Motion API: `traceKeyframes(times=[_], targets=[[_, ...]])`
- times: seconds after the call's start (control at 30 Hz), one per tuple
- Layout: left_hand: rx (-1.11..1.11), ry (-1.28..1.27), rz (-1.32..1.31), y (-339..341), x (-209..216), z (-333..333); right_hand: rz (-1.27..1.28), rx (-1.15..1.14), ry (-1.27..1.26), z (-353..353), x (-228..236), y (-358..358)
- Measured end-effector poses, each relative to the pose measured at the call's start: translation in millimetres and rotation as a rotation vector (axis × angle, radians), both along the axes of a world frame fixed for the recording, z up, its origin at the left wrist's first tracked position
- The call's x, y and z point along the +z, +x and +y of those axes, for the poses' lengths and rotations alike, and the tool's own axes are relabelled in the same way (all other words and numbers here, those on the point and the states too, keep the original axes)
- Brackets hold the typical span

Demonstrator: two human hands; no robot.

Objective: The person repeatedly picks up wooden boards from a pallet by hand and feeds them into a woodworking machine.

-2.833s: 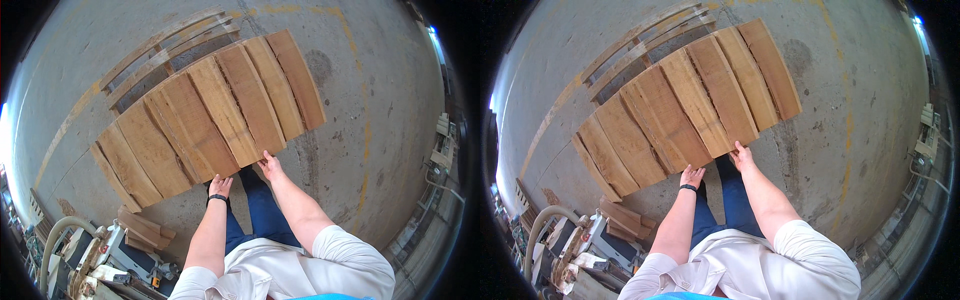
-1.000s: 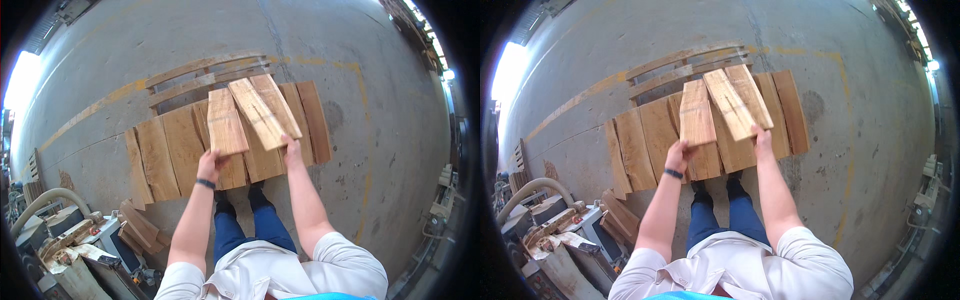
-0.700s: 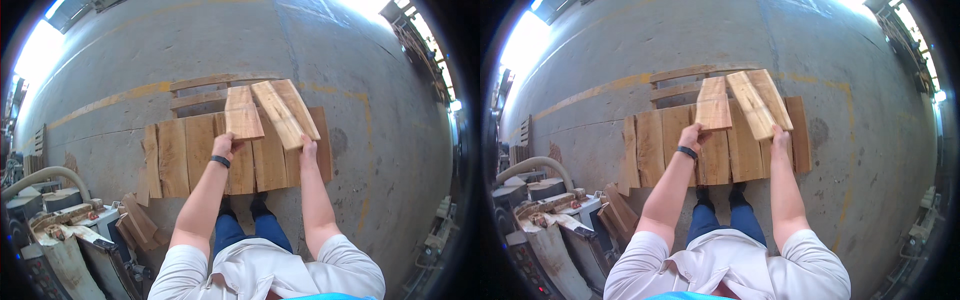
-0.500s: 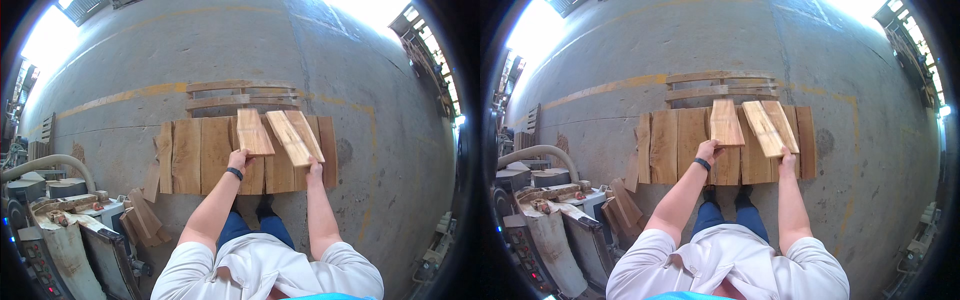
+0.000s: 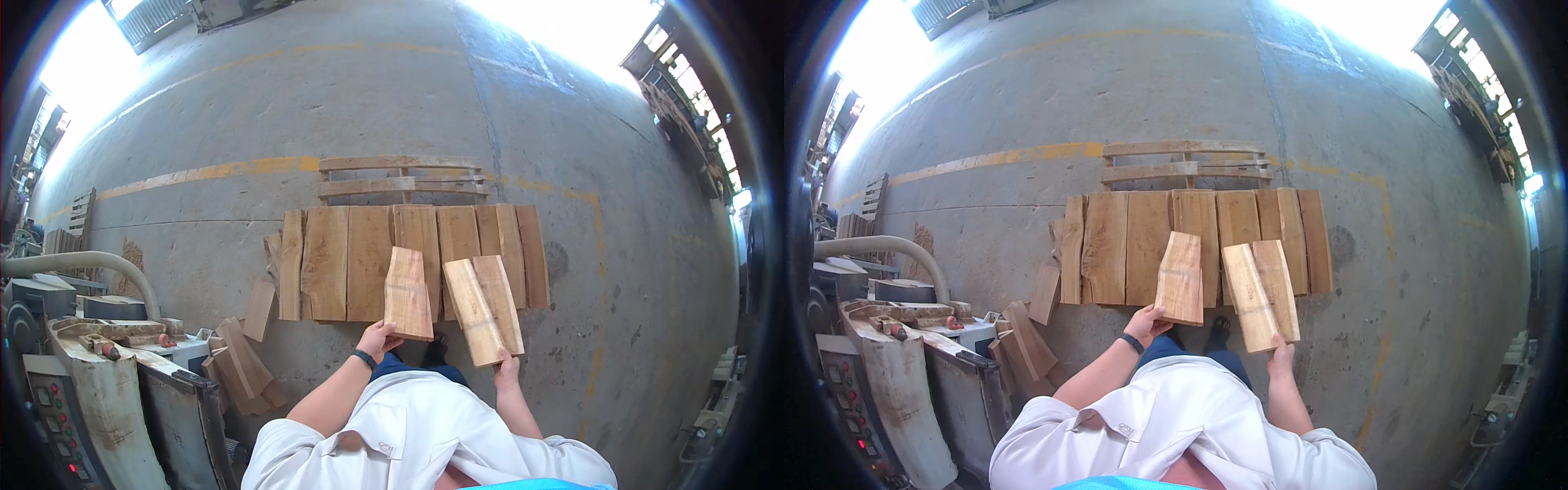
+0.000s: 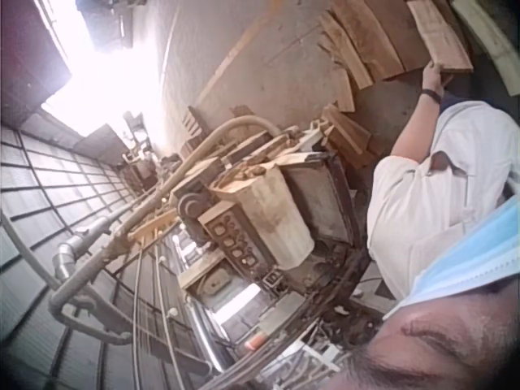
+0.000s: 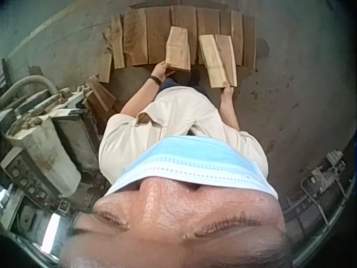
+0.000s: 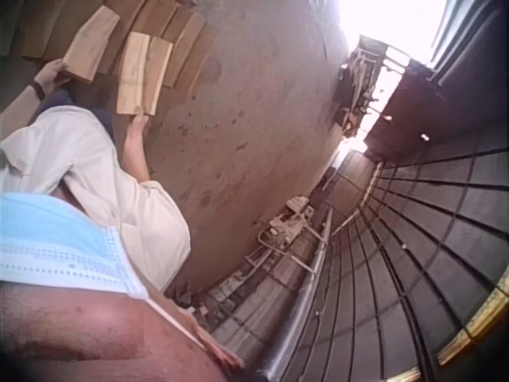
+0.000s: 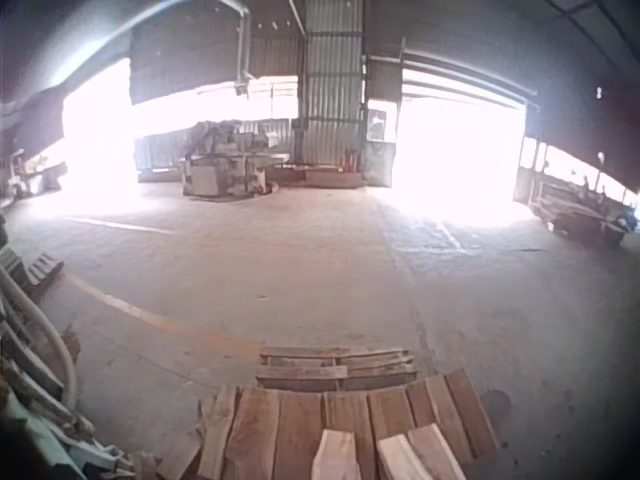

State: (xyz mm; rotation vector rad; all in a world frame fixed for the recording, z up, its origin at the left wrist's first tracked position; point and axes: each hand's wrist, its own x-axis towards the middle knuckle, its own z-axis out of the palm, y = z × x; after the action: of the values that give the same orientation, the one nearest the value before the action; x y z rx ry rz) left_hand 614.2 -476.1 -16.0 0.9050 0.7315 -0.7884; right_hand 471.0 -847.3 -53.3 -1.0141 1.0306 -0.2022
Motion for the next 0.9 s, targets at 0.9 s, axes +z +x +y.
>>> traceKeyframes(times=[0.9], targets=[[0.882,-0.017,-0.478,-382,113,121,-0.400,0.804,0.335,130,95,-59]])
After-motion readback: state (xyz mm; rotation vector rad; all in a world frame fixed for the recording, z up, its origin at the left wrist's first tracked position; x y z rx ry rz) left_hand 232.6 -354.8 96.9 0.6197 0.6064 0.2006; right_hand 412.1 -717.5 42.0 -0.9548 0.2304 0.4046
